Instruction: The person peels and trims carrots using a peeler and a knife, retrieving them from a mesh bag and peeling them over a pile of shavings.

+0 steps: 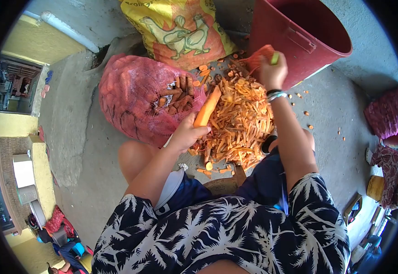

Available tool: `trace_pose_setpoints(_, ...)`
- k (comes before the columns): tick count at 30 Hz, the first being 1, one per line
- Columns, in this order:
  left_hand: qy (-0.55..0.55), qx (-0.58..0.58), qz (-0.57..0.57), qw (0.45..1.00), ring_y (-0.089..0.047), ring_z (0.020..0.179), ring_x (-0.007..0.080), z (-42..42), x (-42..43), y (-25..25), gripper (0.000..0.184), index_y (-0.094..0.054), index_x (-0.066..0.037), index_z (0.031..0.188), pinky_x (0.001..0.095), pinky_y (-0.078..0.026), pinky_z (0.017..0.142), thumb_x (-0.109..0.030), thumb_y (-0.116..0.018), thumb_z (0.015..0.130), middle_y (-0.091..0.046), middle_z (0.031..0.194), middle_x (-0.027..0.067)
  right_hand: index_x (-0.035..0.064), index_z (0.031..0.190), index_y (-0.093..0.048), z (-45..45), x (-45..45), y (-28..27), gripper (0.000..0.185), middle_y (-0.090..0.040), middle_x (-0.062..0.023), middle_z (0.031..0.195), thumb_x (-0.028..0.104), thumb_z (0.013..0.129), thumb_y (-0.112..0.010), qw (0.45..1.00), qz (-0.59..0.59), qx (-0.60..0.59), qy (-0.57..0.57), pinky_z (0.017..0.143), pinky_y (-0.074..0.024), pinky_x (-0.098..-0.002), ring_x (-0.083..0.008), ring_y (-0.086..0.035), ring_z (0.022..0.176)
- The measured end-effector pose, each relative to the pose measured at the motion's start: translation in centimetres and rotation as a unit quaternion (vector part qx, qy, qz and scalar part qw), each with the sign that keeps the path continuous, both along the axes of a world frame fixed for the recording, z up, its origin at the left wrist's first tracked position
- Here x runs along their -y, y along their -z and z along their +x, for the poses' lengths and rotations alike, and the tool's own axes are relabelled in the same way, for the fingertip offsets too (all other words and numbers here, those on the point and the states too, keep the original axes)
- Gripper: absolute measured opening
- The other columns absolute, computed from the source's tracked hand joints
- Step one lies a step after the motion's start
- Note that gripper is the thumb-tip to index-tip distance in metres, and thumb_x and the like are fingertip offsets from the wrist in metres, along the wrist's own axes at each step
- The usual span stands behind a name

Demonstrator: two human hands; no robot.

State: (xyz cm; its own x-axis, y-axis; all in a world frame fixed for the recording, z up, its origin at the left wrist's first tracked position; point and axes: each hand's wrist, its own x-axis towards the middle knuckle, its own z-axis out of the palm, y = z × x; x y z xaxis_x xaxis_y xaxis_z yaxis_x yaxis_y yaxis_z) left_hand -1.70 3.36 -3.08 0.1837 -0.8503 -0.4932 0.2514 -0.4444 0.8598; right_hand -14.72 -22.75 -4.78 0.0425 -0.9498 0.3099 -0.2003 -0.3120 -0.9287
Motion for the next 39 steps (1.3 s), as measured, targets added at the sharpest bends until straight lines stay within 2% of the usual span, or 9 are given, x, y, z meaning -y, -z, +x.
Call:
trace_pose_setpoints(6,-0.041,0.044,-0.041,0.997,-0.053,0.063,0.0089,-0.2,0.4,0.4,0.047,-0.041,-0.002,0.112,0.0219,-0.043,0.05,-0.005,-0.065,0.073,-0.055,0.085,0.0039,0.0035,0.096,-0.053,2.1,-7.9,-1.6,0.035,-0.057,-0.0066,0.081,0.01,0.067,-0.073,0.965,0.051,0.024,-0.255,0.065,-0.0465,-0.0307,-0.0161,-0.055,0.072)
trace_pose_setpoints(11,-0.052,0.127,-0.079,0.987,-0.051,0.062,0.0086,0.6,0.2,2.3,0.05,-0.038,0.0,0.114,0.0226,-0.043,0.05,-0.003,-0.064,0.071,-0.053,0.085,0.0048,0.0007,0.089,-0.051,1.3,-1.1,0.4,0.024,-0.061,-0.0115,0.075,0.003,0.072,-0.067,0.99,-0.103,-0.092,-0.017,0.048,-0.0477,-0.0291,-0.019,-0.06,0.057)
trace_pose_setpoints(13,-0.049,0.129,-0.081,0.987,-0.05,0.062,0.0082,0.2,0.0,1.1,0.051,-0.037,0.001,0.115,0.0231,-0.042,0.051,-0.003,-0.064,0.072,-0.052,0.084,0.0057,0.0014,0.093,-0.05,0.6,0.2,-0.6,0.023,-0.061,-0.0089,0.076,0.0,0.074,-0.064,0.985,0.132,0.091,-0.057,0.047,-0.0483,-0.0263,-0.0149,-0.06,0.059)
trace_pose_setpoints(18,-0.028,0.119,-0.078,0.989,-0.05,0.062,0.0096,0.6,0.5,0.6,0.046,-0.042,0.001,0.114,0.0249,-0.042,0.055,-0.006,-0.06,0.072,-0.052,0.083,0.0056,0.0027,0.098,-0.054,1.8,-8.7,-1.9,0.035,-0.059,-0.0053,0.08,0.008,0.07,-0.073,0.966,0.026,-0.018,-0.256,0.059,-0.0472,-0.0251,-0.0119,-0.057,0.07)
trace_pose_setpoints(20,-0.04,-0.14,-0.035,0.989,-0.05,0.06,0.0108,0.6,0.5,-0.7,0.042,-0.046,0.0,0.112,0.027,-0.042,0.055,-0.006,-0.057,0.073,-0.051,0.08,0.0045,0.0033,0.093,-0.054,2.1,-7.4,0.0,0.028,-0.057,-0.0001,0.077,0.006,0.071,-0.072,0.968,0.068,0.013,-0.242,0.053,-0.0444,-0.0216,-0.0078,-0.052,0.065)
trace_pose_setpoints(25,-0.031,-0.265,-0.043,0.963,-0.052,0.061,0.0129,1.0,-0.3,-1.9,0.044,-0.042,-0.002,0.117,0.0261,-0.042,0.054,-0.005,-0.056,0.075,-0.05,0.078,0.0043,0.002,0.084,-0.05,-0.4,0.6,-0.9,0.023,-0.06,-0.0048,0.07,0.004,0.072,-0.07,0.982,0.144,0.11,-0.048,0.047,-0.0459,-0.0225,-0.0112,-0.055,0.056)
trace_pose_setpoints(29,-0.04,-0.213,-0.015,0.976,-0.059,0.078,0.0161,0.2,0.1,-2.0,0.049,-0.038,-0.004,0.121,0.0282,-0.049,0.063,-0.01,-0.062,0.079,-0.054,0.088,0.0073,0.0003,0.094,-0.054,1.5,-7.4,-2.3,0.044,-0.06,-0.0103,0.087,0.014,0.061,-0.08,0.971,0.004,-0.01,-0.239,0.068,-0.0488,-0.0306,-0.0171,-0.058,0.075)
trace_pose_setpoints(34,0.057,0.282,-0.045,0.957,-0.058,0.088,0.0211,0.7,-0.4,1.8,0.059,-0.036,0.004,0.12,0.0303,-0.046,0.077,-0.018,-0.067,0.074,-0.057,0.098,0.0138,0.0001,0.093,-0.054,1.1,-3.1,-0.5,0.038,-0.062,-0.0099,0.082,0.012,0.064,-0.077,0.99,0.012,-0.058,-0.125,0.068,-0.0493,-0.0308,-0.0183,-0.061,0.076)
trace_pose_setpoints(39,0.024,0.268,-0.094,0.959,-0.057,0.087,0.0197,0.5,-0.4,0.9,0.049,-0.044,0.007,0.112,0.0317,-0.044,0.077,-0.017,-0.064,0.074,-0.057,0.1,0.0141,-0.0001,0.091,-0.054,2.2,-5.1,-1.4,0.035,-0.062,-0.0092,0.08,0.011,0.066,-0.076,0.981,0.045,-0.023,-0.186,0.067,-0.0492,-0.0294,-0.0165,-0.06,0.076)
